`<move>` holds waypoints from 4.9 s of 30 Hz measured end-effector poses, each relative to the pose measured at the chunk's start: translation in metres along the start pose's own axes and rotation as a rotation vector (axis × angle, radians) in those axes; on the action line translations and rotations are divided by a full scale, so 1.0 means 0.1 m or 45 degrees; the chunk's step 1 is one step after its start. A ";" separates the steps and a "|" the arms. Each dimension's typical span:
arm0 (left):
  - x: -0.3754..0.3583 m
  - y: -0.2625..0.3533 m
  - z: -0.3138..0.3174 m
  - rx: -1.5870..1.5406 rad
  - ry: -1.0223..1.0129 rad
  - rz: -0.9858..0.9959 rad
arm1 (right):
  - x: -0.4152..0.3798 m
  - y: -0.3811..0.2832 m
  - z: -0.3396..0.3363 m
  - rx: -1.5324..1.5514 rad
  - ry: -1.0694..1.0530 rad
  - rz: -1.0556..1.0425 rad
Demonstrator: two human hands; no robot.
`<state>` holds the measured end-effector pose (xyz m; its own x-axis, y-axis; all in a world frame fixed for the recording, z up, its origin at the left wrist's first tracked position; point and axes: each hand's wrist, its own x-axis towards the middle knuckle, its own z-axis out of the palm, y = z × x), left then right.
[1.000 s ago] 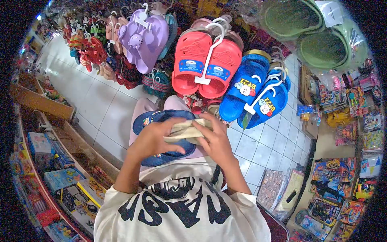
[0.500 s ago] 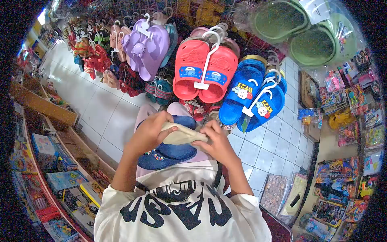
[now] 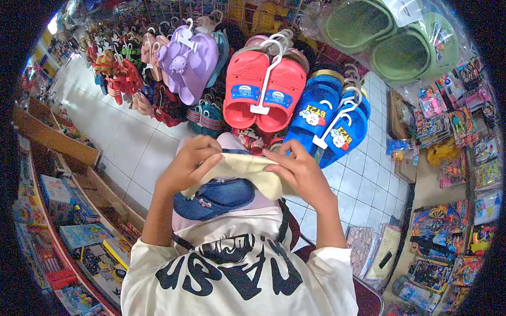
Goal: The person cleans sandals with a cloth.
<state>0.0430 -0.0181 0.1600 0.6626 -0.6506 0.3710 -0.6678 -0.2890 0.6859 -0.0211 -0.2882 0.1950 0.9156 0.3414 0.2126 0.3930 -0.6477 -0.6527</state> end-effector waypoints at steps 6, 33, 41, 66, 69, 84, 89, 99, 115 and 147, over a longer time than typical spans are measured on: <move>0.04 0.08 -0.06 -0.290 -0.047 -0.152 | 0.08 -0.07 -0.10 -0.079 0.111 -0.091; 0.17 0.29 0.14 0.073 0.072 0.045 | -0.02 -0.41 -0.33 0.106 -0.008 -0.079; 0.13 0.26 0.18 0.502 0.397 0.489 | -0.02 -0.34 -0.31 0.138 0.090 -0.032; -0.01 0.15 0.03 0.317 0.082 0.037 | 0.02 -0.29 -0.40 0.005 0.077 -0.060; -0.05 -0.02 -0.05 0.424 0.393 0.358 | 0.00 -0.28 -0.39 0.048 0.045 -0.103; -0.11 0.05 -0.40 -0.055 -0.017 -0.167 | 0.16 0.00 -0.27 -0.058 0.142 -0.027; -0.03 -0.01 -0.49 -0.286 0.153 -0.201 | 0.27 -0.05 -0.42 0.260 -0.165 0.013; 0.04 -0.18 -0.43 -0.976 0.005 -0.017 | 0.40 -0.23 -0.44 0.708 -0.307 -0.513; -0.06 0.23 0.18 -0.267 0.367 -0.493 | 0.29 -0.05 0.45 0.659 0.124 0.282; -0.70 -0.68 0.38 0.241 0.094 -0.609 | 0.36 0.45 1.01 -0.284 -0.221 -0.033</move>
<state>0.0292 0.0207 0.0635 0.9264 -0.3654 0.0910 -0.3292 -0.6684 0.6670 0.0211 -0.2358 0.1001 0.8843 0.4588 0.0871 0.4429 -0.7646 -0.4682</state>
